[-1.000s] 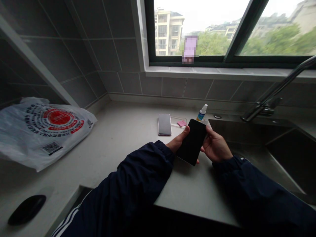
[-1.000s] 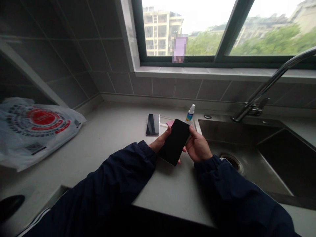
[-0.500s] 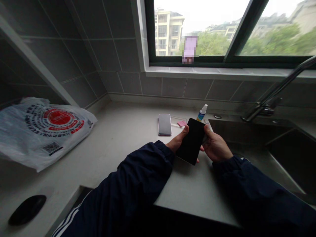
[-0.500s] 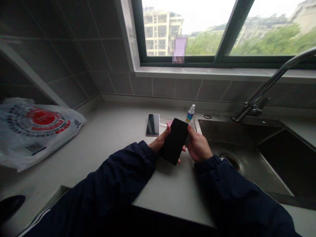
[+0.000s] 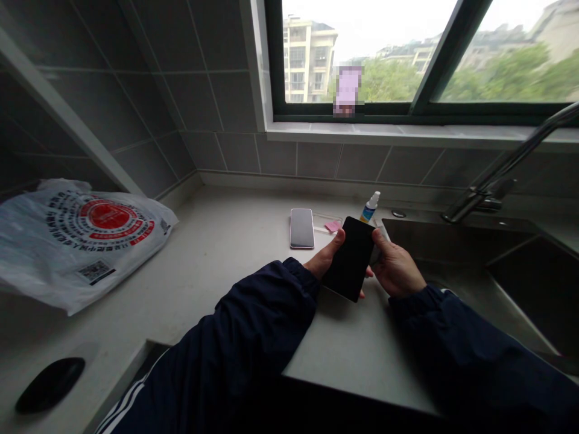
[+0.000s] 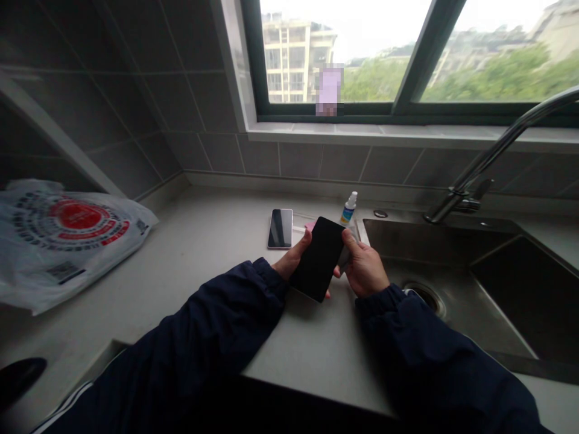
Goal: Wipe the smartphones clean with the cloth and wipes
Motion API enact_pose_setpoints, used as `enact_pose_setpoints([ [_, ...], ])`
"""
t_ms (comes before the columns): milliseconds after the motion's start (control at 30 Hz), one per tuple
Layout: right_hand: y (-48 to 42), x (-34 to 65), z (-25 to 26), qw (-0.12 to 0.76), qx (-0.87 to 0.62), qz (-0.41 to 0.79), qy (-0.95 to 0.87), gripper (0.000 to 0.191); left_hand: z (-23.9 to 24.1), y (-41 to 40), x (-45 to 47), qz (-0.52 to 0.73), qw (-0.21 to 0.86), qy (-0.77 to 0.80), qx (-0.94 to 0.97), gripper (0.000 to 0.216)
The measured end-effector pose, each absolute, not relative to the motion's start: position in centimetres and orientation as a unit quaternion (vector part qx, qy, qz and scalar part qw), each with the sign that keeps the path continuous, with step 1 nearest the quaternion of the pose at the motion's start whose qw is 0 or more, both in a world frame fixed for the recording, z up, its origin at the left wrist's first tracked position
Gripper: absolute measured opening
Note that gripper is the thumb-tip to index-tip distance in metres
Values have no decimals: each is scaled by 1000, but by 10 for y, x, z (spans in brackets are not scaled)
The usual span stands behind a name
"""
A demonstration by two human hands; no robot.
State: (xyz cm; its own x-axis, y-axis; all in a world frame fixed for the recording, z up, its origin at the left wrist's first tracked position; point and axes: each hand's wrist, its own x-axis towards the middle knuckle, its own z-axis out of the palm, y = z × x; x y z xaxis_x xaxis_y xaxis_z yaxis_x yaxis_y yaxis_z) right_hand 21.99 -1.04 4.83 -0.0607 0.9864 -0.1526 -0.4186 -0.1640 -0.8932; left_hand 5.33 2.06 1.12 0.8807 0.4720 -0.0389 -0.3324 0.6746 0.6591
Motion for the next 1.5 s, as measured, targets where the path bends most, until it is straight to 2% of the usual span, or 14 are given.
enact_pose_setpoints([
  [367, -7, 217, 42, 590, -437, 580, -353, 41, 14, 20, 53, 245, 903, 123, 330, 93],
  [533, -10, 213, 43, 605, -418, 554, -389, 41, 18, 17, 52, 290, 900, 152, 287, 93],
  [800, -15, 210, 47, 573, -429, 564, -411, 50, 20, 17, 51, 291, 918, 118, 241, 99],
  [967, -14, 211, 50, 561, -419, 581, -415, 44, 24, 17, 49, 280, 923, 115, 240, 102],
  [1500, -13, 216, 44, 581, -418, 539, -443, 42, 25, 16, 47, 256, 899, 53, 351, 86],
])
